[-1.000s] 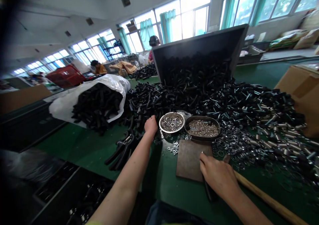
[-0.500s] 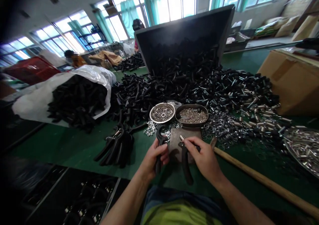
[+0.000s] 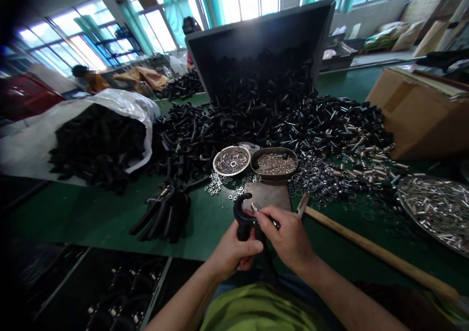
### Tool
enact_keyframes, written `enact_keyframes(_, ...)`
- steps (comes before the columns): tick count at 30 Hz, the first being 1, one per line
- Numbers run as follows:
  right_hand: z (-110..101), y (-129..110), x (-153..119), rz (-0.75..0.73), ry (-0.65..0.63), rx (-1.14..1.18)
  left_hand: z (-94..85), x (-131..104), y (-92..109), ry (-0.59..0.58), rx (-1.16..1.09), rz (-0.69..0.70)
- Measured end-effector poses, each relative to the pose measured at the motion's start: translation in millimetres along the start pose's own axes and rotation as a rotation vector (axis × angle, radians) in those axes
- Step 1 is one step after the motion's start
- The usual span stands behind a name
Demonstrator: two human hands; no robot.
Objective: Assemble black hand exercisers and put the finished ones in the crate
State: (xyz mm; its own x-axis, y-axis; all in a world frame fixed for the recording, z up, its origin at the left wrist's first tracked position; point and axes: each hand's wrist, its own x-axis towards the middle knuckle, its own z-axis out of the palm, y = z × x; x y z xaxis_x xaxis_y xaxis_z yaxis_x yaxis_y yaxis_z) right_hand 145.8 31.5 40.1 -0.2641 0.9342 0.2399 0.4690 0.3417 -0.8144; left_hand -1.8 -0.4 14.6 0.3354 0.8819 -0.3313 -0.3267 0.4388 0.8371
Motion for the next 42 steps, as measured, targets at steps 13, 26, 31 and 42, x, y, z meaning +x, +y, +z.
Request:
enact_keyframes(13, -3.6, 20.1, -12.8, 0.079, -0.078, 0.049, -7.9, 6.7, 28.8, 0.307, 0.354, 0.256)
enact_keyframes(26, 16.9, 22.1, -5.7, -0.042, 0.141, 0.092, -7.1, -0.8, 13.6, 0.287, 0.414, 0.295)
enact_keyframes(31, 25.7, 22.9, -2.6, 0.734, -0.266, 0.609, -15.8, 1.1, 5.6, 0.358, 0.822, 0.441)
enact_keyframes(42, 7.8, 21.8, 0.7, 0.407, -0.400, 0.407, -15.7, -3.7, 14.5, 0.396, 0.678, 0.403)
